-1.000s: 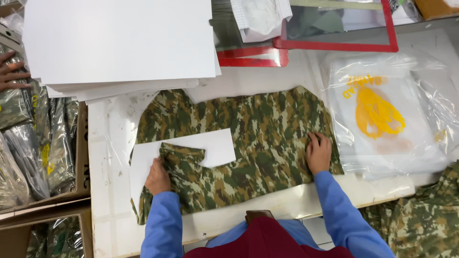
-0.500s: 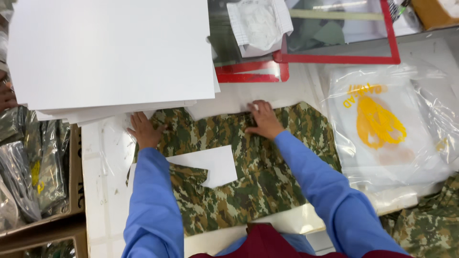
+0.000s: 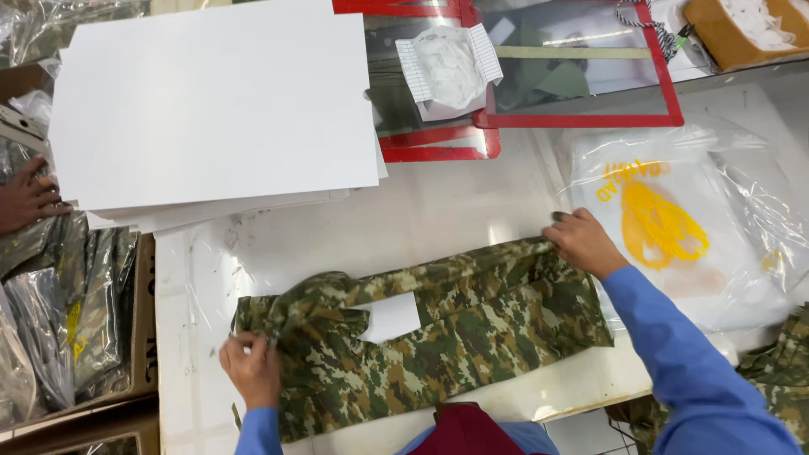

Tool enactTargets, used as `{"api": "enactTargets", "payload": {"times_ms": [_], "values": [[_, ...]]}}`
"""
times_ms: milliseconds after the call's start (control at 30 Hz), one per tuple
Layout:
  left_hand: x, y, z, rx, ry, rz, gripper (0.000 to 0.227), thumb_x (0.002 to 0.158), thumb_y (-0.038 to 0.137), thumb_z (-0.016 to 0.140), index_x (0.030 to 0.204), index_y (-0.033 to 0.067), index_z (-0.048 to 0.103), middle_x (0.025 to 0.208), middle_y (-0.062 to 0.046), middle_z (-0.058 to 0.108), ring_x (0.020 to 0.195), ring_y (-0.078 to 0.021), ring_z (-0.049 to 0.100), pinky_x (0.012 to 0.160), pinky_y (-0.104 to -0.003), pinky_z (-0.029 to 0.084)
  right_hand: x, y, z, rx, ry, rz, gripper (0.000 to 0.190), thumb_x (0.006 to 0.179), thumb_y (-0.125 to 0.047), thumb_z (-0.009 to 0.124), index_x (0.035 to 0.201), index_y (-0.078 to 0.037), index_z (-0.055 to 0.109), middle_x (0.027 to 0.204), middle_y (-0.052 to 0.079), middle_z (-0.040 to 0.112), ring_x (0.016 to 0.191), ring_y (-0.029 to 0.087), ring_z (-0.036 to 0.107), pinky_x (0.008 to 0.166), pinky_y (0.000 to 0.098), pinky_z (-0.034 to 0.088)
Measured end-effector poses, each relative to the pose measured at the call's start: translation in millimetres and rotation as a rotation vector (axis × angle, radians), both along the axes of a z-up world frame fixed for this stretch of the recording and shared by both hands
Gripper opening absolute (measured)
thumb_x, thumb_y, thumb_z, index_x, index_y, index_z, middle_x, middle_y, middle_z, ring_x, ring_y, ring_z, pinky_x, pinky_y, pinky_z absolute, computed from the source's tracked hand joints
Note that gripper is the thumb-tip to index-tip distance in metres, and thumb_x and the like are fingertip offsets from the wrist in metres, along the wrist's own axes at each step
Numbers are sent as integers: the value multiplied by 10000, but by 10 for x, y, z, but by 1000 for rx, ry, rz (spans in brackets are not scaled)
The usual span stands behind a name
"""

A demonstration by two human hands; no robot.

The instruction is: The person folds camouflage-patterned t-shirts using a cardboard template and places them into plastic bags.

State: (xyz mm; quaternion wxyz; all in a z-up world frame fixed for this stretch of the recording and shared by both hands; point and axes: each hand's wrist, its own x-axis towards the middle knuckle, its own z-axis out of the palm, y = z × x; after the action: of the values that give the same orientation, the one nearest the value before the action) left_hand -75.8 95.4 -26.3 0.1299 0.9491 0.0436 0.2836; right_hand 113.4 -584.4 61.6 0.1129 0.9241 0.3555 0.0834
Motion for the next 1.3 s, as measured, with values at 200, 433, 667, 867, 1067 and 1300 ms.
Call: {"api": "enactTargets", "payload": {"times_ms": [200,433,667,867,1067,1300], "values": [[-1149,-330,-240,-95,365,110,40,910,139,763,950,144,759,1194,-124,553,1010,-356,523,902,-507,458,-1441,-608,-385,-15,306,-138,569,661,-35,576,1206,-181,649,1061,35,617,972,287,606,757,456,504],[-1112,-554,-126,-105,134,96,105,994,73,719,893,45,708,1160,-159,540,1018,-384,506,832,-518,490,-1642,13,-580,758,199,-1261,523,1103,-466,442,1312,-63,701,1187,280,643,1107,458,540,955,585,399],[-1004,-528,-62,-72,91,54,62,954,-1,733,944,59,723,1141,-161,540,987,-374,523,852,-513,479,-1611,325,-657,399,181,-894,310,1076,-377,553,1058,-70,516,650,194,651,623,486,603,771,503,431],[-609,-1035,-97,-117,16,-36,46,909,36,772,914,38,726,1090,-196,567,956,-421,553,776,-540,474,-1406,-499,-193,141,-210,-814,363,1195,-391,644,1064,-68,542,707,180,664,624,415,607,745,469,465],[-337,-1680,50,-295,101,-71,97,945,32,715,1041,41,732,1204,-221,543,1053,-412,535,875,-534,498,-1029,-416,-207,77,-229,-850,625,832,-409,868,1266,-19,646,1143,206,644,1023,399,632,745,532,505],[-280,-1278,259,-309,616,126,607,915,285,799,1394,42,515,1212,-123,527,1046,-308,639,943,-488,530,-450,2103,-489,805,748,-701,846,977,-820,512,1460,-126,548,1195,173,740,1159,406,680,976,553,523]]}}
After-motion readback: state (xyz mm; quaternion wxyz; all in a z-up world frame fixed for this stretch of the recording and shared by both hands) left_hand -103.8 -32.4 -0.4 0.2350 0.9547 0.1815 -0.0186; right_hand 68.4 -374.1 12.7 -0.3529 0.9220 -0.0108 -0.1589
